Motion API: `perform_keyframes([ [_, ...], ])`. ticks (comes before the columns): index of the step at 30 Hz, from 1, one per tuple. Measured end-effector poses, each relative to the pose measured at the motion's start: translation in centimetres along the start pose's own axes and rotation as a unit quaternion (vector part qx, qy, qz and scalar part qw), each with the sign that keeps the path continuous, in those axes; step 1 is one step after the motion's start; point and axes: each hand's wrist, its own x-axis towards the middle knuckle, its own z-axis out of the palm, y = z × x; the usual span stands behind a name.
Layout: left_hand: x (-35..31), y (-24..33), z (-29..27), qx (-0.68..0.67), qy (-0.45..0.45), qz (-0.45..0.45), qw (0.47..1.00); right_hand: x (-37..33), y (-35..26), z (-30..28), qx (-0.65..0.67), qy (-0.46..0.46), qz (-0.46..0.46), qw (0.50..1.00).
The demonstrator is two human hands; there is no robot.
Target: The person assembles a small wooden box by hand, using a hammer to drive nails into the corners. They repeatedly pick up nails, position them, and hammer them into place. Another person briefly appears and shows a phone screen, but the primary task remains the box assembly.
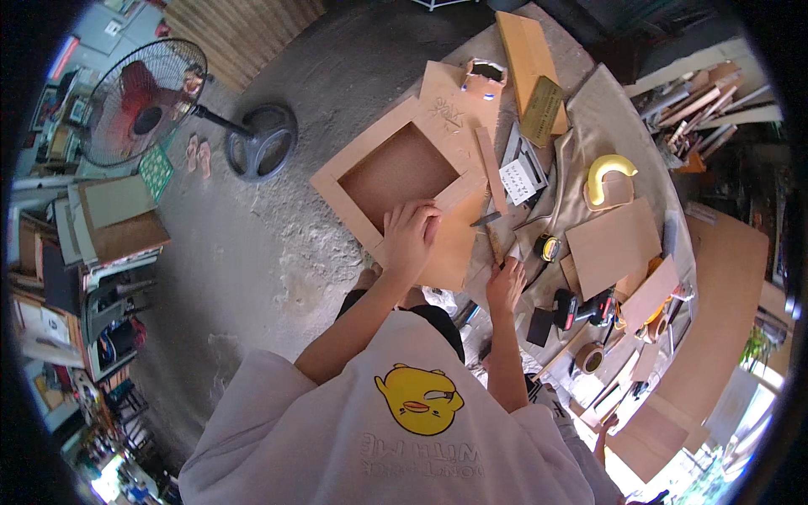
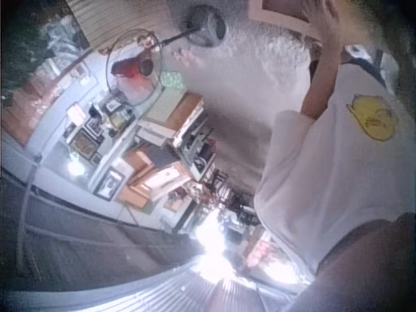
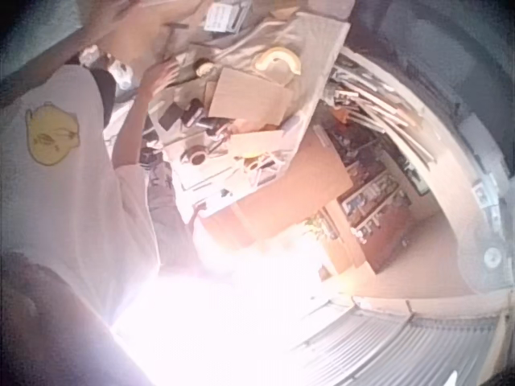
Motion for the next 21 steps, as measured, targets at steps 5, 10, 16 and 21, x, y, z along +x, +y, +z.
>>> perform_keyframes([
  [5, -0.5, -0.2, -0.2, 0.026, 0.010, 0.003, 1.000, -0.4, -0.6, -2.1, 0.135, -0.027, 0.016, 0.990],
  [10, -0.7, -0.7, 0.0, -0.010, 0.032, -0.002, 0.999, -1.8, -2.1, -7.0, 0.307, -0.037, -0.019, 0.951],
  [16, -0.7, -0.3, -0.6, -0.030, -0.007, -0.033, 0.999, -2.6, -5.9, -11.6, 0.231, -0.082, -0.139, 0.959],
  [21, -0.6, -0.2, -0.9, -0.036, 0.005, -0.027, 0.999, -2.3, -8.0, -12.7, 0.227, -0.074, -0.160, 0.958],
])
